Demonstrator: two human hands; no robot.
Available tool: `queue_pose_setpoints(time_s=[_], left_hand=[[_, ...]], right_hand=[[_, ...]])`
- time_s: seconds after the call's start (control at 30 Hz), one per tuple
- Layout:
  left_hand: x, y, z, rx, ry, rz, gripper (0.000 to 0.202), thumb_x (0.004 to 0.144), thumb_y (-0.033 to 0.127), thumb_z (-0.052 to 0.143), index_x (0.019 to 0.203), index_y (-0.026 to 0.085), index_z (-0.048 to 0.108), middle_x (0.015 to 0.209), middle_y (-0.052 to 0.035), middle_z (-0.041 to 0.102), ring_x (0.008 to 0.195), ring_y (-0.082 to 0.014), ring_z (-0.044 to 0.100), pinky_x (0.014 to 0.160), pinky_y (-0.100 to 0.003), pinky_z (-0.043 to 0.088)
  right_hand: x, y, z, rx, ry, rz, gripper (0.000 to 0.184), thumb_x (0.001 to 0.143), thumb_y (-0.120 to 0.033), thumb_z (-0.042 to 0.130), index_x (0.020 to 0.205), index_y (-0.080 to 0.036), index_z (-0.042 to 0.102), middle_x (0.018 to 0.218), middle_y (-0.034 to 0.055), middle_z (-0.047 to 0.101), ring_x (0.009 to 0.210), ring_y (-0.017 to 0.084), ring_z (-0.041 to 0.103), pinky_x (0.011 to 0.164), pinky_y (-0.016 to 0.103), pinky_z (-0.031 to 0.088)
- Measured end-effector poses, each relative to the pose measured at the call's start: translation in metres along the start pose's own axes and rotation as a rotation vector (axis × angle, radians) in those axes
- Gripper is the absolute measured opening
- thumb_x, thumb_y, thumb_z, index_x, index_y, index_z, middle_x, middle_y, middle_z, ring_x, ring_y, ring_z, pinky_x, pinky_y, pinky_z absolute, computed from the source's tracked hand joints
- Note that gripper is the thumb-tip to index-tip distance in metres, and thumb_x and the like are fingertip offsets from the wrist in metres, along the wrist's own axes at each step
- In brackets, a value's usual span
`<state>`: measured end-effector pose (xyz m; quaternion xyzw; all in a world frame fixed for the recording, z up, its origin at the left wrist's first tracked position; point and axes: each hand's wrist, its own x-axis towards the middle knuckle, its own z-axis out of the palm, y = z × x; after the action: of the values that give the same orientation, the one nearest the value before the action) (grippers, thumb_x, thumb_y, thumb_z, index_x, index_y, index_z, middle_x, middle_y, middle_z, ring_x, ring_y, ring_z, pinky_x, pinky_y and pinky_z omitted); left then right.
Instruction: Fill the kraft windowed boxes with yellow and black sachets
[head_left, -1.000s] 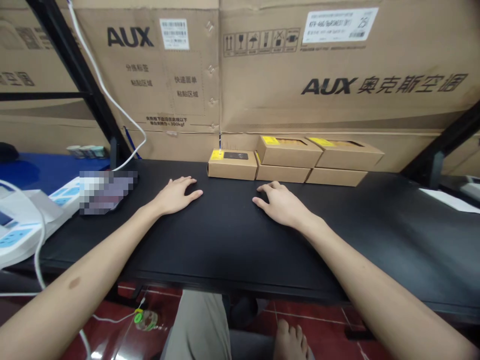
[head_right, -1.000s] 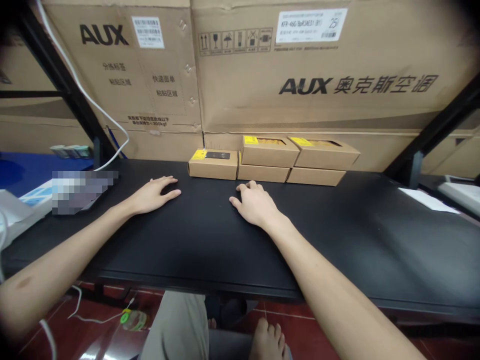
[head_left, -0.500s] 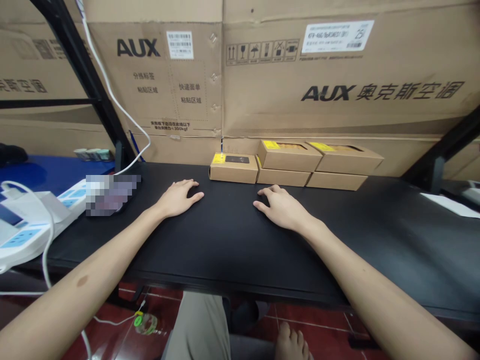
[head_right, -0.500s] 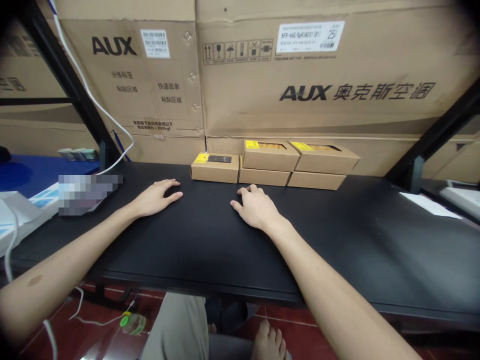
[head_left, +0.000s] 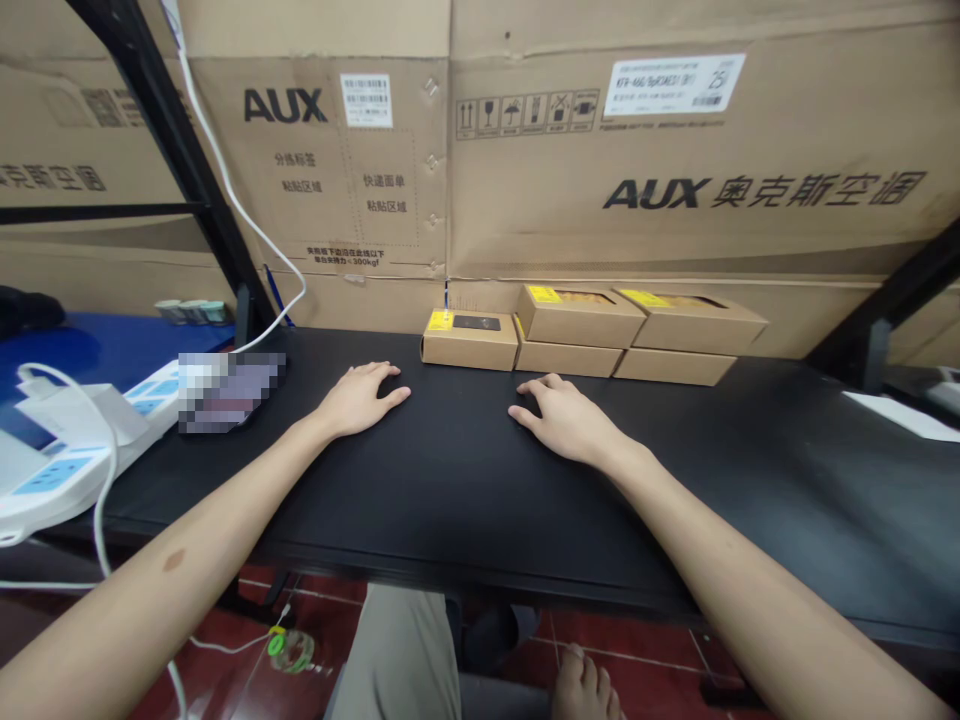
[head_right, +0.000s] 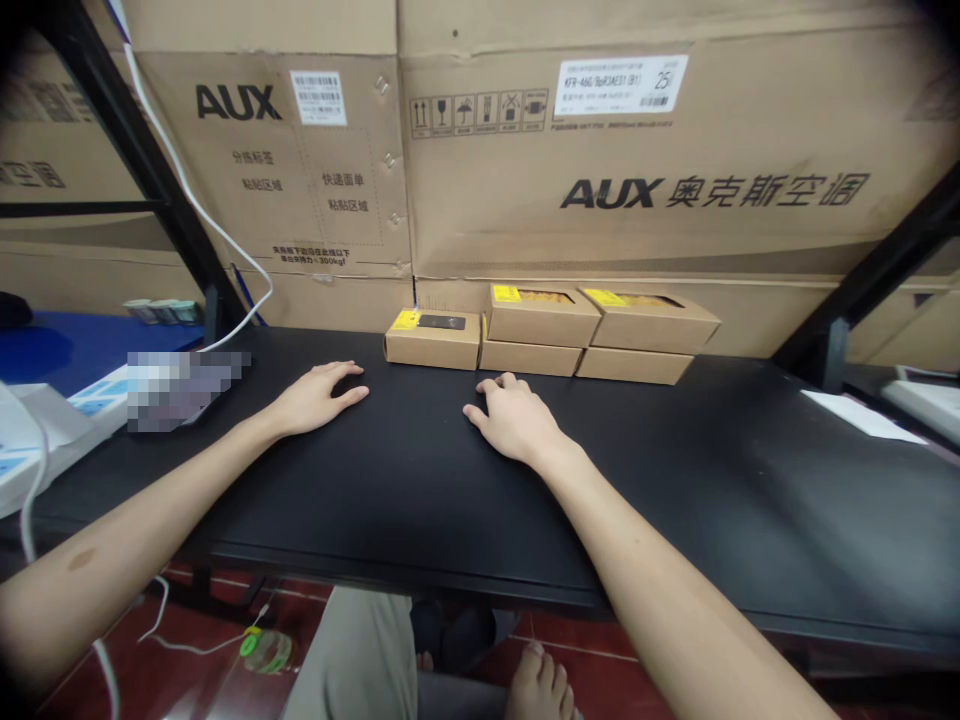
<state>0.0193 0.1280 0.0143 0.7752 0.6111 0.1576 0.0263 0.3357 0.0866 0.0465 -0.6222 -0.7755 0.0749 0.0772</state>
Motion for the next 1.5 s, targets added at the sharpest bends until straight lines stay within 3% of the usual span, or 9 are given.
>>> queue_pose_setpoints(time_s=[1.17, 1.5], left_hand=[[-0.0004, 0.0035, -0.0029, -0.031, -0.029, -0.012, 0.072, 0.094, 0.060, 0.043, 0.143, 0.010, 0.060, 0.156, -0.0207, 0.056, 0.146, -0.0386, 0.050, 0.123, -0.055, 0.033], [-0.0006, 0.0055, -0.0020, -0.011, -0.002, -0.017, 0.061, 0.095, 0.058, 0.046, 0.137, 0.017, 0.064, 0.150, -0.0175, 0.062, 0.141, -0.0377, 0.056, 0.120, -0.054, 0.039]], right_hand=[[0.0010, 0.0076, 0.0031, 0.006, 0.013, -0.028, 0.052, 0.104, -0.044, 0.050, 0.145, -0.014, 0.060, 0.147, 0.0191, 0.056, 0.142, 0.036, 0.051, 0.120, 0.050, 0.042], [0.0019, 0.0087, 0.0034, 0.017, 0.018, -0.035, 0.052, 0.103, -0.044, 0.051, 0.144, -0.014, 0.061, 0.145, 0.0205, 0.057, 0.140, 0.038, 0.053, 0.119, 0.052, 0.043]])
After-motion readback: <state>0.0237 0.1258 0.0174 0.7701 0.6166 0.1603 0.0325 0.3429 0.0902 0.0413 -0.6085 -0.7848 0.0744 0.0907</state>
